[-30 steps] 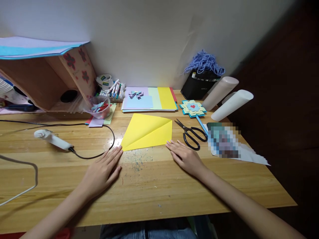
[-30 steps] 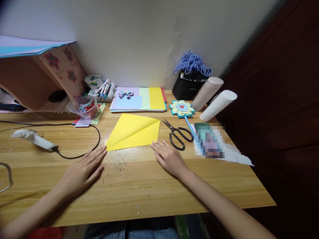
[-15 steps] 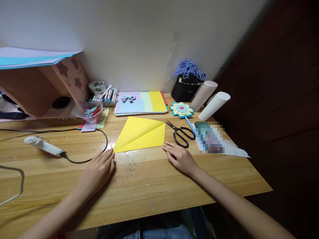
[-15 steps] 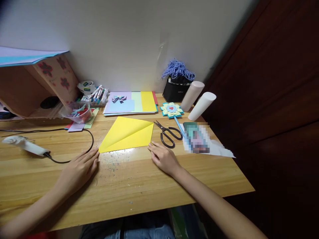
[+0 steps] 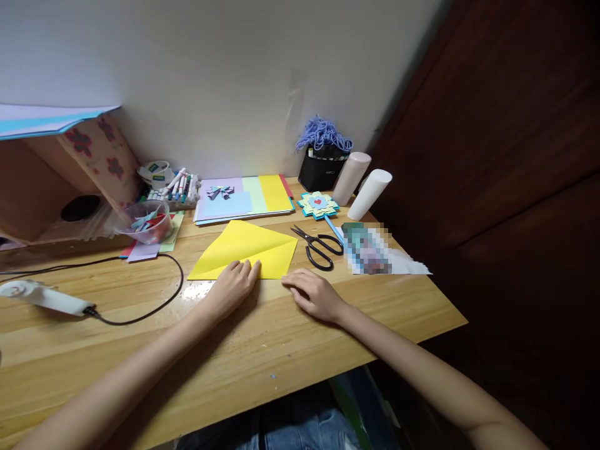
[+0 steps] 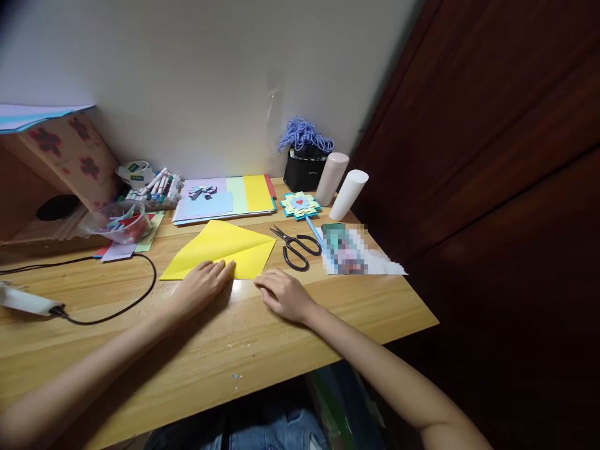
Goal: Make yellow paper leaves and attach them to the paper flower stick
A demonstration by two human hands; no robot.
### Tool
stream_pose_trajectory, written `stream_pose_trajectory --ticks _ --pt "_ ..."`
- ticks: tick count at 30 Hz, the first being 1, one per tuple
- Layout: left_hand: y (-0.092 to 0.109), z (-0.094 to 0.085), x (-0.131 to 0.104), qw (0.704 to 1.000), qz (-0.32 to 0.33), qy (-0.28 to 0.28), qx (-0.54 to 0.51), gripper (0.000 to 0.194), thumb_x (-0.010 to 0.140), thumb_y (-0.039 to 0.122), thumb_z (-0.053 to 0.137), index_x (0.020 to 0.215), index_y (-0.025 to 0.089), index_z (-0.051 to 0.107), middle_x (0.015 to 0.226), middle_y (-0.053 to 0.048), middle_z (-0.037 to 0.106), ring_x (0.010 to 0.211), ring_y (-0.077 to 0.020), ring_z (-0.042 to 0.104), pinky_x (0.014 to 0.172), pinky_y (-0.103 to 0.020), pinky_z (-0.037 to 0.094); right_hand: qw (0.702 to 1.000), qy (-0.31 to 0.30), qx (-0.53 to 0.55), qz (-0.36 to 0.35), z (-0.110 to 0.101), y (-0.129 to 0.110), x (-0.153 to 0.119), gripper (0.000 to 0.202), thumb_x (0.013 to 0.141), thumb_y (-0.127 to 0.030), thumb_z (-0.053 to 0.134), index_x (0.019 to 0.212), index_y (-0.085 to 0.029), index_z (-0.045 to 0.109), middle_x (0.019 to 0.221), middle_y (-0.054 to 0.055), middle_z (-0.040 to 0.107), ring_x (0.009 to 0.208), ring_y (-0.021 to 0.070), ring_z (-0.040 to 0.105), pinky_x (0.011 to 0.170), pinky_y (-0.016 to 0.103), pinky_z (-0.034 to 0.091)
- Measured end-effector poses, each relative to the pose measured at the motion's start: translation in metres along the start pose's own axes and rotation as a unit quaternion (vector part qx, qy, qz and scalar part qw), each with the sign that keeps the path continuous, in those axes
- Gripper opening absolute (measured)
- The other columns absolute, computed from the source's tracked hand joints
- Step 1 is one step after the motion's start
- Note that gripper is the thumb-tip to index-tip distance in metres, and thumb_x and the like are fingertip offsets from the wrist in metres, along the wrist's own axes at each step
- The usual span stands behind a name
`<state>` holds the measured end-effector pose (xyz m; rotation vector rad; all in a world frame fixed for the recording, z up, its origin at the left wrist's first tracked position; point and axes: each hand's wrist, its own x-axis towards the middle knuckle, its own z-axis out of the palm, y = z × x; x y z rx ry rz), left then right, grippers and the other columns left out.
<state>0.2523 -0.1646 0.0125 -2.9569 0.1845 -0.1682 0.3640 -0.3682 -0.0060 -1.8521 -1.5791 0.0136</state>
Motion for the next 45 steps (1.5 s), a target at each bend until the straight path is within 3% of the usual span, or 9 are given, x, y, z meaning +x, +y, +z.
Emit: stream_pose_trajectory --ticks 5,9,14,19,27,33,37,41,45 --pt "0.007 0.007 0.001 0.999 0.002 0.020 -0.033 0.049 0.088 0.042 0.041 0.124 0.009 0.043 0.114 -0.019 0.057 0.102 -0.0285 0.055 0.084 -0.038 0.041 0.998 -0.023 0.062 0.014 -0.001 -0.003 0.002 0.027 0.082 -0.011 0.045 0.101 -0.018 0.063 0.095 0.006 0.068 0.095 0.0167 0.058 0.085 0.033 0.047" --pt "0.017 0.007 0.000 0.998 0.005 0.027 -0.053 0.073 0.079 0.063 0.035 0.129 0.009 0.039 0.119 -0.019 0.054 0.110 -0.0307 0.049 0.092 -0.043 0.036 0.988 -0.087 0.129 -0.012 -0.005 -0.008 0.003 0.027 0.083 -0.009 0.043 0.097 -0.020 0.064 0.093 0.004 0.069 0.091 0.0134 0.060 0.084 0.029 0.048" --pt "0.018 0.002 -0.008 0.995 -0.009 0.015 -0.094 0.085 0.074 0.072 0.033 0.130 0.008 0.037 0.116 -0.020 0.054 0.109 -0.0328 0.048 0.090 -0.044 0.037 0.994 -0.086 0.074 -0.008 -0.022 0.008 0.006 0.029 0.079 -0.017 0.055 0.107 -0.018 0.059 0.115 0.008 0.061 0.108 0.0172 0.053 0.094 0.034 0.041" --pt "0.010 0.000 -0.017 0.993 -0.019 0.009 -0.117 0.069 0.081 0.061 0.035 0.128 0.010 0.040 0.117 -0.019 0.053 0.107 -0.0304 0.051 0.089 -0.042 0.040 0.990 -0.134 -0.016 -0.028 -0.036 0.027 0.005 0.037 0.075 -0.024 0.061 0.112 -0.016 0.056 0.118 0.010 0.059 0.111 0.0208 0.052 0.094 0.036 0.042" --pt "-0.007 0.005 -0.018 0.993 0.016 -0.012 -0.120 0.058 0.086 0.050 0.035 0.130 0.013 0.037 0.132 -0.017 0.043 0.122 -0.0296 0.041 0.103 -0.045 0.030 0.981 -0.130 -0.102 -0.105 -0.027 0.027 0.009 0.026 0.083 -0.018 0.047 0.105 -0.014 0.060 0.109 0.011 0.063 0.102 0.0189 0.057 0.087 0.032 0.045" --pt "-0.004 0.014 -0.012 0.986 -0.089 0.054 -0.133 0.064 0.083 0.053 0.041 0.132 0.012 0.030 0.133 -0.019 0.041 0.117 -0.0307 0.046 0.094 -0.045 0.041 0.977 -0.156 -0.119 -0.079 -0.026 0.020 0.020 0.037 0.081 -0.030 0.053 0.114 -0.015 0.056 0.115 0.011 0.059 0.103 0.0223 0.054 0.087 0.036 0.043" --pt "0.001 0.017 -0.002 0.982 -0.118 0.085 -0.123 0.059 0.084 0.039 0.043 0.132 0.008 0.027 0.131 -0.022 0.041 0.116 -0.0314 0.046 0.092 -0.045 0.043 0.976 -0.159 -0.134 -0.065 -0.022 0.016 0.027 0.035 0.079 -0.026 0.054 0.111 -0.014 0.057 0.111 0.011 0.059 0.099 0.0223 0.054 0.083 0.034 0.044" --pt "0.000 0.013 0.003 0.984 -0.092 0.082 -0.128 0.052 0.083 0.017 0.038 0.132 0.005 0.030 0.130 -0.023 0.044 0.117 -0.0297 0.047 0.093 -0.043 0.044 0.974 -0.159 -0.151 -0.062 -0.019 0.012 0.030 0.027 0.080 -0.018 0.050 0.105 -0.013 0.060 0.107 0.011 0.061 0.094 0.0211 0.056 0.081 0.032 0.044" --pt "-0.005 0.000 0.003 0.990 -0.018 0.092 -0.102 0.057 0.078 0.004 0.034 0.134 0.015 0.035 0.144 -0.013 0.029 0.133 -0.0272 0.024 0.105 -0.047 0.030 0.973 -0.163 -0.153 -0.054 -0.021 0.007 0.029 0.024 0.081 -0.022 0.052 0.102 -0.013 0.059 0.104 0.011 0.062 0.094 0.0214 0.056 0.081 0.033 0.044"
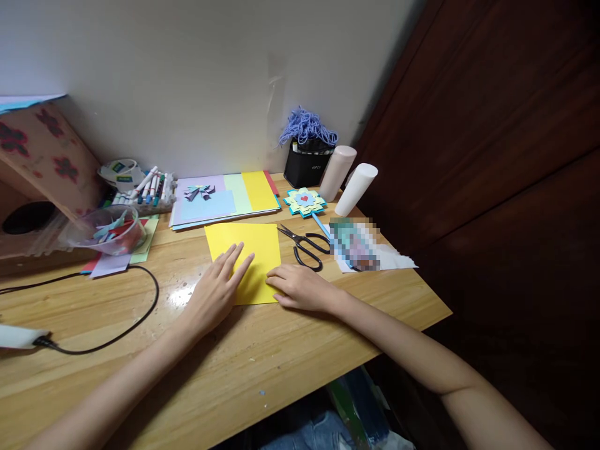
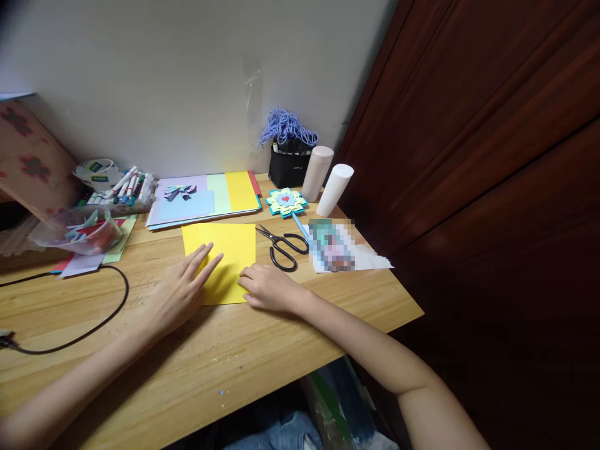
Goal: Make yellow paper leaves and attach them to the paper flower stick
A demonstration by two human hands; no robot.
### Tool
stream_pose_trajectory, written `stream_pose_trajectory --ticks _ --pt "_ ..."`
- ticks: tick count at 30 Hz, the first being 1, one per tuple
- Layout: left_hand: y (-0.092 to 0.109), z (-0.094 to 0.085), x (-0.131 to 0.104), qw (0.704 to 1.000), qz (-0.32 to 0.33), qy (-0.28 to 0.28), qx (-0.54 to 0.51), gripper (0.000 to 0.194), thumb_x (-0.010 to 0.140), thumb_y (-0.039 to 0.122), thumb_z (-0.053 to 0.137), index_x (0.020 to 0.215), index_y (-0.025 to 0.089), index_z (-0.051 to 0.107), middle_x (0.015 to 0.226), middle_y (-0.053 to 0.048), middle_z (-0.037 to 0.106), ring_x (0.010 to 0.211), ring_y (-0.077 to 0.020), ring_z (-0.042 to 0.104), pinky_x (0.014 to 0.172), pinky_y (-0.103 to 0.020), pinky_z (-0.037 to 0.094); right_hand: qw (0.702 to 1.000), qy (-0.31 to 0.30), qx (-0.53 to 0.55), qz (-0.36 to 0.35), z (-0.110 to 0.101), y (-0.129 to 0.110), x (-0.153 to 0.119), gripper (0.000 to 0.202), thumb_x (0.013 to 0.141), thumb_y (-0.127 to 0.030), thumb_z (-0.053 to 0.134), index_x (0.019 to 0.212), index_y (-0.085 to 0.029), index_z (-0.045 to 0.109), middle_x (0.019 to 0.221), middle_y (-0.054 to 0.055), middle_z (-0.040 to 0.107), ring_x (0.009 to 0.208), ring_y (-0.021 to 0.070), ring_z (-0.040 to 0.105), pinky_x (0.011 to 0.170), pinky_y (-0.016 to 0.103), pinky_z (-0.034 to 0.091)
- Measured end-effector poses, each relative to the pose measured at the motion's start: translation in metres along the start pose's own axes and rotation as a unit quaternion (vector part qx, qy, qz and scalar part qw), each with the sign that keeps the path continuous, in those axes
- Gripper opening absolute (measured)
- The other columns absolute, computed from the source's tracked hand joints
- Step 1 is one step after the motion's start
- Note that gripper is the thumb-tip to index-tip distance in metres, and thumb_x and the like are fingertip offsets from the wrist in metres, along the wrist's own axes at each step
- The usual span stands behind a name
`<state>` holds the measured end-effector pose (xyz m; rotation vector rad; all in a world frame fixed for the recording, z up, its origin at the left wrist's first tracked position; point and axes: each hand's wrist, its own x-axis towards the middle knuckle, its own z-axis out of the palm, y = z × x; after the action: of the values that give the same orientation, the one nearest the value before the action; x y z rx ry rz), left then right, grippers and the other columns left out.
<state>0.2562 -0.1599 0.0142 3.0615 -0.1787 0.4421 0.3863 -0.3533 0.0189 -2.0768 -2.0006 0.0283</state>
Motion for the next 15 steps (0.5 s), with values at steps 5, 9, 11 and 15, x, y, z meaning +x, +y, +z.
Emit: stream_pose_trajectory --ticks 5,9,11,15 --pt "-0.011 -0.016 -0.006 0.996 0.043 -0.065 0.040 0.039 0.077 0.006 0.035 0.104 0.018 0.061 0.116 -0.009 0.061 0.119 -0.0252 0.047 0.108 -0.051 0.022 1.000 -0.002 0.013 0.021 -0.003 -0.004 -0.006 0.041 0.075 -0.038 0.060 0.106 -0.013 0.057 0.109 0.014 0.060 0.102 0.0245 0.054 0.086 0.036 0.044" --pt "-0.021 -0.019 -0.024 0.994 0.029 -0.101 0.033 0.031 0.085 0.020 0.036 0.105 0.018 0.060 0.110 -0.009 0.064 0.101 -0.0223 0.060 0.106 -0.048 0.026 0.999 -0.004 -0.012 0.037 0.000 0.001 -0.009 0.031 0.077 -0.025 0.056 0.106 -0.012 0.058 0.112 0.013 0.060 0.103 0.0238 0.055 0.086 0.034 0.046" --pt "-0.022 -0.020 -0.033 0.994 0.028 -0.105 0.020 0.038 0.086 0.038 0.040 0.115 0.019 0.054 0.119 -0.010 0.059 0.106 -0.0237 0.057 0.105 -0.048 0.026 0.999 -0.001 -0.024 0.024 0.002 0.007 -0.010 0.028 0.078 -0.018 0.052 0.105 -0.011 0.059 0.114 0.013 0.060 0.104 0.0230 0.056 0.087 0.033 0.046" --pt "-0.017 -0.022 -0.043 0.994 0.036 -0.106 0.016 0.051 0.082 0.053 0.043 0.123 0.022 0.048 0.122 -0.009 0.057 0.109 -0.0243 0.054 0.106 -0.049 0.023 0.999 0.031 -0.026 -0.011 0.006 0.018 -0.011 0.025 0.081 -0.012 0.046 0.100 -0.011 0.062 0.113 0.011 0.063 0.105 0.0198 0.058 0.091 0.031 0.046"
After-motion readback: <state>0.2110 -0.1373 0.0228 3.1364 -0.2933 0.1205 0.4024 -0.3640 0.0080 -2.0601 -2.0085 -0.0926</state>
